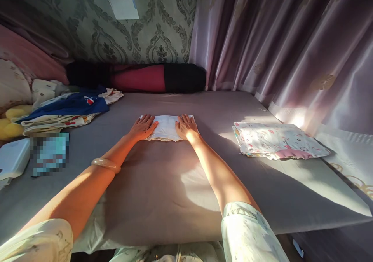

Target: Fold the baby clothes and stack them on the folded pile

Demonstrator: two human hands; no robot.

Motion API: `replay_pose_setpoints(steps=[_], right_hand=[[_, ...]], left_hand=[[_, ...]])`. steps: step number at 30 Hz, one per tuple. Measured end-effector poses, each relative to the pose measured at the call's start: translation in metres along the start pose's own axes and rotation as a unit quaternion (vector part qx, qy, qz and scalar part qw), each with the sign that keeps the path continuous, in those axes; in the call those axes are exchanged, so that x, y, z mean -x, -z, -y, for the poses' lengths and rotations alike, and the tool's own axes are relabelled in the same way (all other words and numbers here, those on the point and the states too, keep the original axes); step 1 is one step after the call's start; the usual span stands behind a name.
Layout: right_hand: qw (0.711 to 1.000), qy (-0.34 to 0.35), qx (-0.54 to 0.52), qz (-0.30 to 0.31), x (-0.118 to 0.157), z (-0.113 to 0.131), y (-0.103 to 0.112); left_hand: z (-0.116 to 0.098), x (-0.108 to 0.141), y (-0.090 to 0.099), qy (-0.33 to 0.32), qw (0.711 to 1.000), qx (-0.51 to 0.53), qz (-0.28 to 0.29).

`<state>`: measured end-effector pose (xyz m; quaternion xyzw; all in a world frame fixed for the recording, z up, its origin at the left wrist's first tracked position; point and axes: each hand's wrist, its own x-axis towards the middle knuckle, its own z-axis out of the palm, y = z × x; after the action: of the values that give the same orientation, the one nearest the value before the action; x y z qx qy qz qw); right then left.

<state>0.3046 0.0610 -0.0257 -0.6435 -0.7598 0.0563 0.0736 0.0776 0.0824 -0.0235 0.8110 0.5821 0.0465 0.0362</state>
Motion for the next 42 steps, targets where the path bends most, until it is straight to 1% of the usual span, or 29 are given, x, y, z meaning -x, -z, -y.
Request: replay_pose_setpoints(steps=[5, 11, 13, 16, 18, 21, 23, 26, 32, 35, 39, 42], right_hand=[[1.0, -0.009, -0.006, 0.007, 0.0, -0.001, -0.001], [1.0, -0.009, -0.005, 0.009, 0.003, 0.004, 0.007], [1.0, -0.008, -0.005, 0.003, 0.002, 0.011, 0.011], [0.999, 0.005, -0.012, -0.03, 0.0, 0.024, 0.013], [0.999, 0.012, -0.019, -0.039, -0.001, 0.031, 0.01], [0.999, 0.014, -0.026, -0.026, -0.002, 0.035, 0.003], [0.999, 0.02, -0.032, -0.028, -0.002, 0.034, -0.002], [0.998, 0.029, -0.043, -0.034, -0.003, 0.031, -0.006], [0.999, 0.012, -0.041, -0.02, -0.006, 0.033, -0.003], [0.998, -0.002, -0.049, -0.026, -0.009, 0.044, 0.002], [0.997, 0.004, -0.047, -0.064, -0.013, 0.067, 0.003], [0.997, 0.007, -0.037, -0.074, -0.011, 0.08, -0.003]], left_hand=[[-0.001, 0.001, 0.002, 0.015, 1.0, 0.007, 0.025], [-0.005, 0.002, 0.011, 0.024, 0.999, 0.003, 0.04], [-0.011, 0.001, 0.015, 0.027, 0.999, -0.003, 0.024], [-0.026, 0.002, 0.017, 0.002, 1.0, 0.003, -0.012], [-0.037, 0.004, 0.014, -0.018, 1.0, 0.016, -0.014], [-0.046, 0.007, 0.004, -0.023, 0.999, 0.038, 0.013], [-0.047, 0.008, -0.001, -0.021, 0.999, 0.047, 0.017], [-0.045, 0.009, -0.005, -0.023, 0.998, 0.049, 0.008], [-0.044, 0.011, -0.002, -0.018, 0.998, 0.055, -0.005], [-0.039, 0.017, 0.004, 0.016, 0.997, 0.069, -0.039], [-0.027, 0.026, 0.013, 0.092, 0.986, 0.1, -0.1], [-0.019, 0.03, 0.014, 0.127, 0.979, 0.125, -0.103]])
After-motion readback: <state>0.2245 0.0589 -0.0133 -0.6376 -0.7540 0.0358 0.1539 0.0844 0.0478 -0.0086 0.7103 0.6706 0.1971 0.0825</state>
